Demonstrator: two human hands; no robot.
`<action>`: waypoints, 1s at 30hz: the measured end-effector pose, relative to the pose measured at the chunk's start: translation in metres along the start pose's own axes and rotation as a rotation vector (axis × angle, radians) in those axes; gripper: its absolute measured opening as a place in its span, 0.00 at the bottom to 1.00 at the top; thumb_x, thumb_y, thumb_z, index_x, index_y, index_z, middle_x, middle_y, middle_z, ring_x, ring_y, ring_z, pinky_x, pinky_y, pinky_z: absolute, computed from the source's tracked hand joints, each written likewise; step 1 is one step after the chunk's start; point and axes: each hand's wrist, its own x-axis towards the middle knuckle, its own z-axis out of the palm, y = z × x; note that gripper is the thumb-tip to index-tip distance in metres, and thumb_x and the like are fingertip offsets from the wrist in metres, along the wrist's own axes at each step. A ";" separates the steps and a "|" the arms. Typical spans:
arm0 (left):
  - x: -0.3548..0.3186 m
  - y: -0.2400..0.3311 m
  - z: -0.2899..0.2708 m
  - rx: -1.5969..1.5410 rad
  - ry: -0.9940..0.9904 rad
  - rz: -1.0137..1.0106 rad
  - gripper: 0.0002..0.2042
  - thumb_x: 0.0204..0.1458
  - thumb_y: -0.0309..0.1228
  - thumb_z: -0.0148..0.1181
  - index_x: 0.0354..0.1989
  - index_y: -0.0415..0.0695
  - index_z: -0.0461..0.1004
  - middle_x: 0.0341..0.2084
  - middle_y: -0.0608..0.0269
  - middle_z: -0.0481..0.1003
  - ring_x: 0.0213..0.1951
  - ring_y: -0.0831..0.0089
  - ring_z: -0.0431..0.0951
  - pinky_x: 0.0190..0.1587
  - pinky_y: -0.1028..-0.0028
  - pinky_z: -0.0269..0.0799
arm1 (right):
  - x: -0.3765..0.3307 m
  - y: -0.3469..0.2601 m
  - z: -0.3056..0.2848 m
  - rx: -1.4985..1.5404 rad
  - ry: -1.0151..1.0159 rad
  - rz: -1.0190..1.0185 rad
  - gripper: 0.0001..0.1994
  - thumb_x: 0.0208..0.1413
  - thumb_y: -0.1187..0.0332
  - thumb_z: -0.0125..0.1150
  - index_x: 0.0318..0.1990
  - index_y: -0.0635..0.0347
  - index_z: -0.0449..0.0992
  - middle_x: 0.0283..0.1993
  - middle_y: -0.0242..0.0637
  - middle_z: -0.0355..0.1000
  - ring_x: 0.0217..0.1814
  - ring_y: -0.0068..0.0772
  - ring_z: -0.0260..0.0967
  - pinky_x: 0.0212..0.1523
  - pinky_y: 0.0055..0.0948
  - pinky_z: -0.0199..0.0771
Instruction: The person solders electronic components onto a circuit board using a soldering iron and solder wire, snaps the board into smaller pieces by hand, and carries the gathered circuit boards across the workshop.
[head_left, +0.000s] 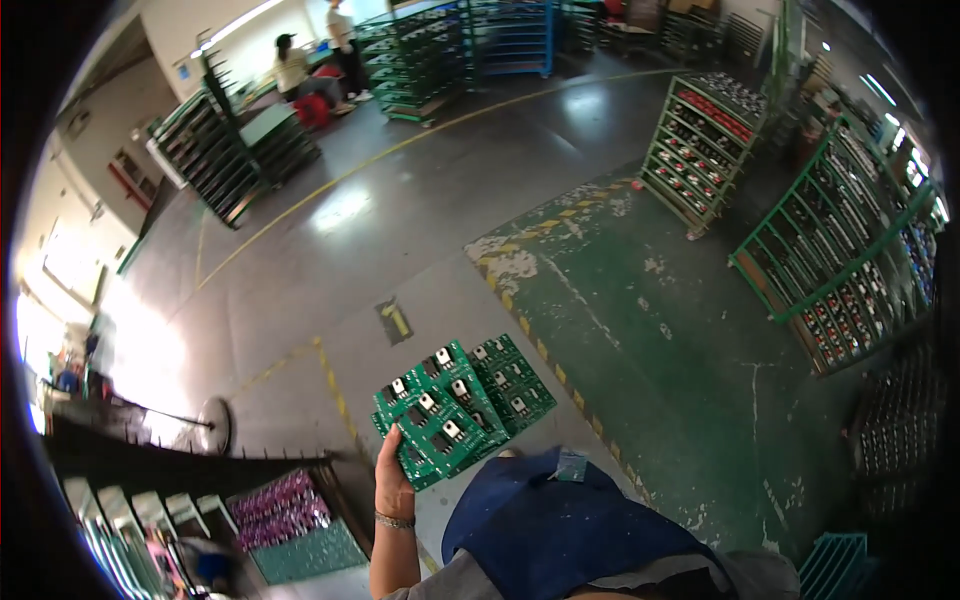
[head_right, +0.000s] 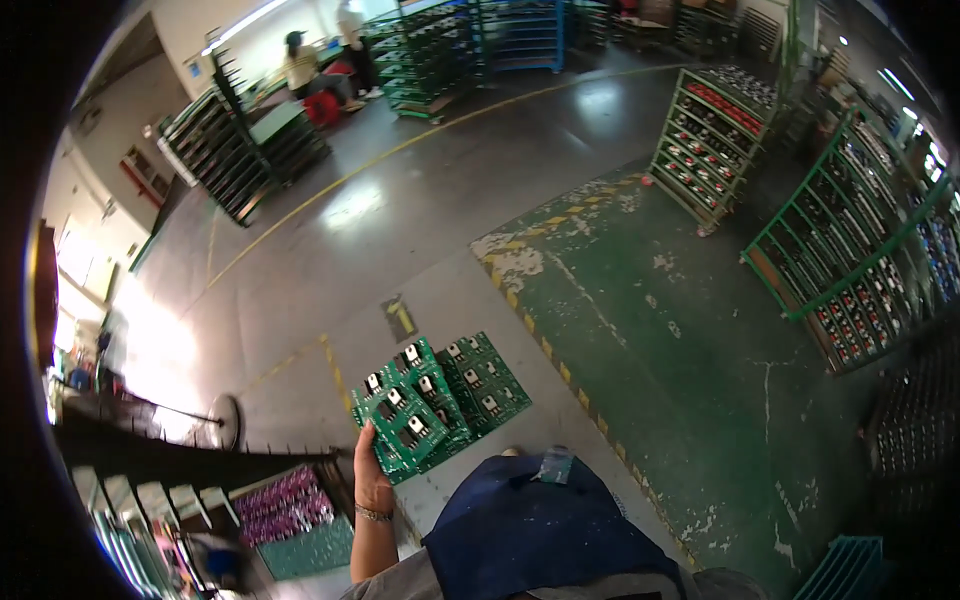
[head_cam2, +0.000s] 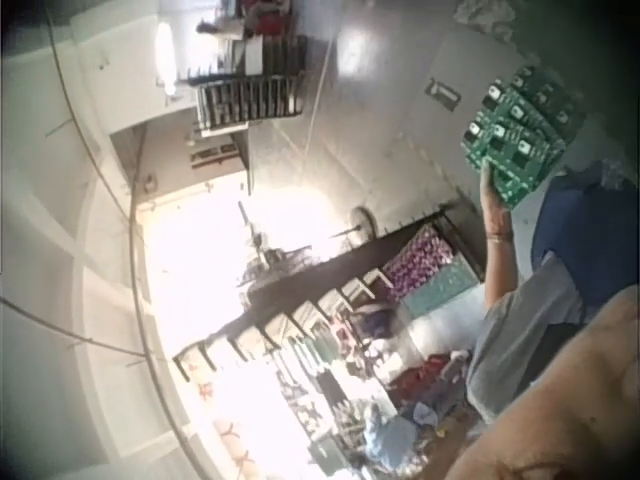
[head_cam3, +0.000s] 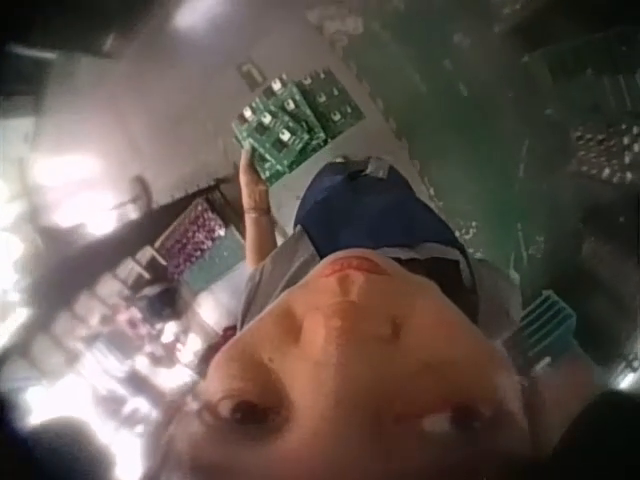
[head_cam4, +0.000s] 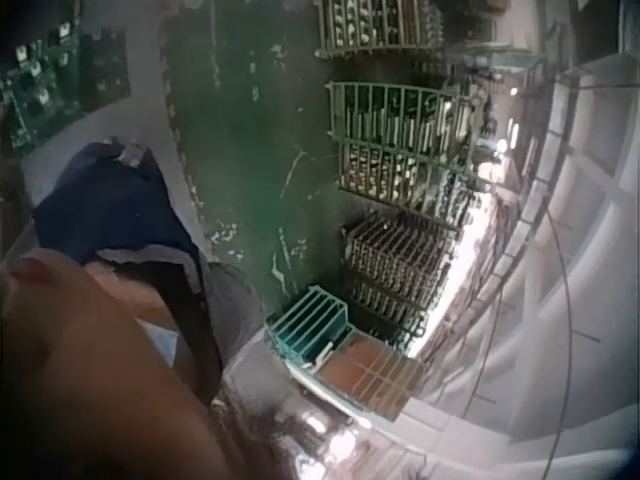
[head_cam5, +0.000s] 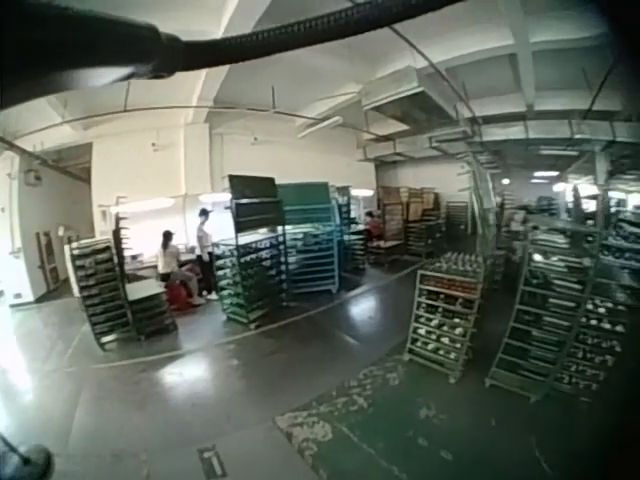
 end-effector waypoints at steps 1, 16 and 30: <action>0.028 0.013 0.004 -0.002 0.004 -0.033 0.22 0.59 0.38 0.56 0.58 0.38 0.66 0.51 0.55 0.74 0.49 0.62 0.78 0.53 0.62 0.75 | 0.009 -0.011 0.005 -0.009 0.027 0.008 0.18 0.59 0.57 0.59 0.48 0.63 0.74 0.34 0.42 0.77 0.33 0.36 0.75 0.31 0.39 0.73; 0.329 0.076 0.103 0.024 0.053 0.085 0.23 0.59 0.39 0.54 0.59 0.39 0.64 0.52 0.53 0.73 0.49 0.57 0.77 0.50 0.58 0.77 | 0.324 -0.107 0.093 -0.025 0.305 -0.085 0.18 0.59 0.57 0.59 0.47 0.63 0.74 0.33 0.43 0.76 0.32 0.36 0.75 0.31 0.38 0.73; 0.648 0.139 0.188 -0.040 0.030 -0.105 0.21 0.57 0.37 0.58 0.56 0.39 0.68 0.50 0.56 0.75 0.47 0.63 0.78 0.51 0.63 0.76 | 0.624 -0.231 0.114 -0.337 0.201 -0.074 0.17 0.59 0.57 0.60 0.46 0.63 0.74 0.32 0.43 0.76 0.32 0.35 0.75 0.30 0.38 0.72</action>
